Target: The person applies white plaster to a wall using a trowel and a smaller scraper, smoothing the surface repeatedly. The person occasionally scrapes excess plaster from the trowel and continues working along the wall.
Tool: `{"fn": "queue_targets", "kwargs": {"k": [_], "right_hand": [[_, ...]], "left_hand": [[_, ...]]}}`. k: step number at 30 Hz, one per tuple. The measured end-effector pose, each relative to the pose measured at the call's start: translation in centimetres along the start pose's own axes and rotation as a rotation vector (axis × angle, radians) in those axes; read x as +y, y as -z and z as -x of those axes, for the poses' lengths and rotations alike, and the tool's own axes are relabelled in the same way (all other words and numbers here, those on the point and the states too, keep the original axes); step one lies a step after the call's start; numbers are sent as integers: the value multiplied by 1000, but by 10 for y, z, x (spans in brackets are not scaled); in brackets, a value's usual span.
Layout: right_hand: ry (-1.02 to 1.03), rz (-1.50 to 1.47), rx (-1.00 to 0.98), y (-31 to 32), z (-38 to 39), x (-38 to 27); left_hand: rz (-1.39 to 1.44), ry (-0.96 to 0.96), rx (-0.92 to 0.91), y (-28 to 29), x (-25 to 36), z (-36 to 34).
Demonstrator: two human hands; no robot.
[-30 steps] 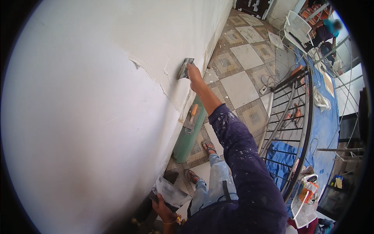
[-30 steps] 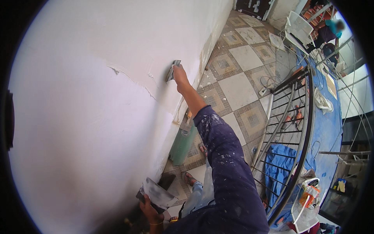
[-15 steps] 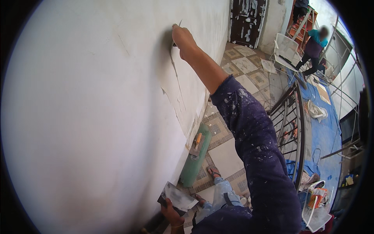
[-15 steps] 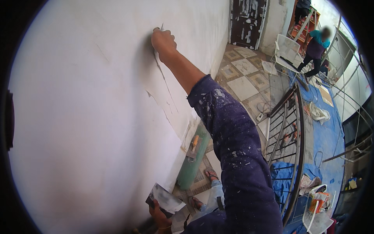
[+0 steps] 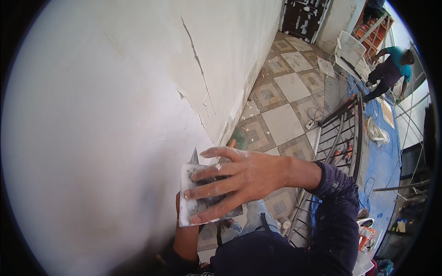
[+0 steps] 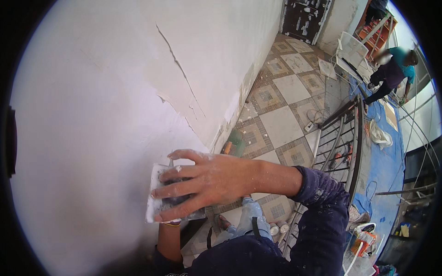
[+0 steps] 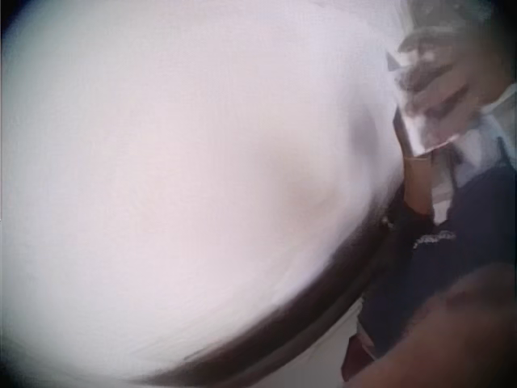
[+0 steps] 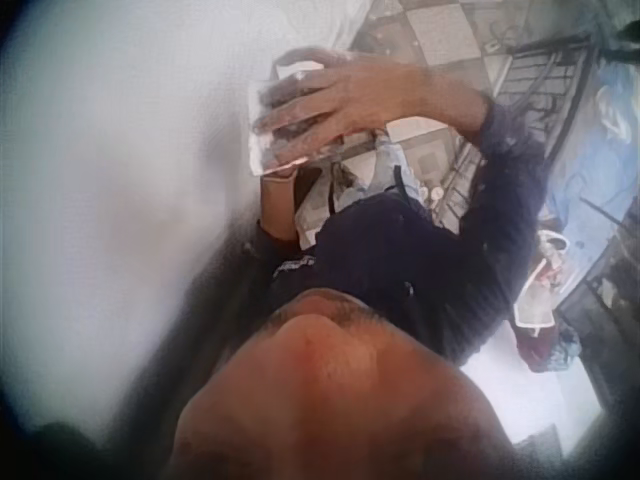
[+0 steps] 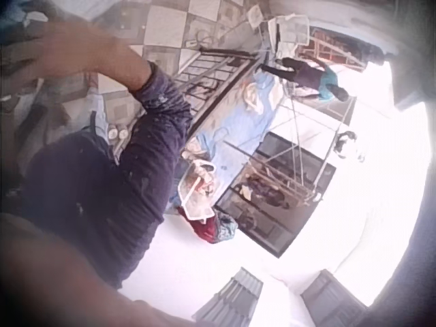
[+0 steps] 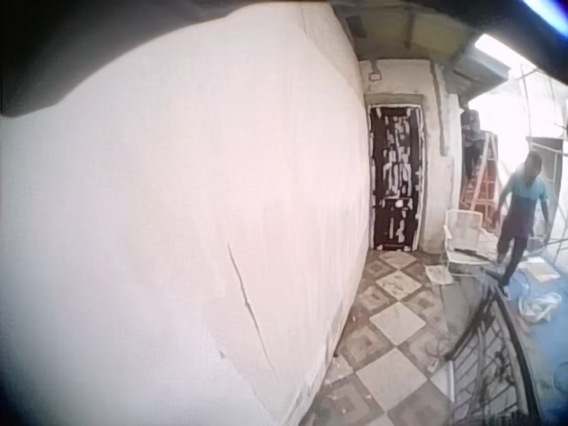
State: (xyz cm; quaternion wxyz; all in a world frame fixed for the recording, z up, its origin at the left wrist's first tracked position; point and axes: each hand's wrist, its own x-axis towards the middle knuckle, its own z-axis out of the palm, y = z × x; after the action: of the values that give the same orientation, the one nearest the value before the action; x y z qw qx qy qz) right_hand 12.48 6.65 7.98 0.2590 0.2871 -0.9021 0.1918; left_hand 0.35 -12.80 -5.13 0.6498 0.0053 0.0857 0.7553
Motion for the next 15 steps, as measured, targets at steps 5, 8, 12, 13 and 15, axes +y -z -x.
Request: {"fn": "queue_targets", "kwargs": {"k": [5,8,12,13,15], "right_hand": [[-378,71,-14,-64,91,21],[-771,143,-150,-141,177,88],[-1556,-532,415,-288,272,198],[-1845,-712,511,-320,288,226],[-1850,-994,819,-371,313,270]], "left_hand": [[-126,-74,252,5,16,-12],[-53,-97,116,32,21,-4],[-207,-401,993,76,-5,31],[-277,-384,1129,83,-11,38],[-196,-356,1251,90,-24,46]]}}
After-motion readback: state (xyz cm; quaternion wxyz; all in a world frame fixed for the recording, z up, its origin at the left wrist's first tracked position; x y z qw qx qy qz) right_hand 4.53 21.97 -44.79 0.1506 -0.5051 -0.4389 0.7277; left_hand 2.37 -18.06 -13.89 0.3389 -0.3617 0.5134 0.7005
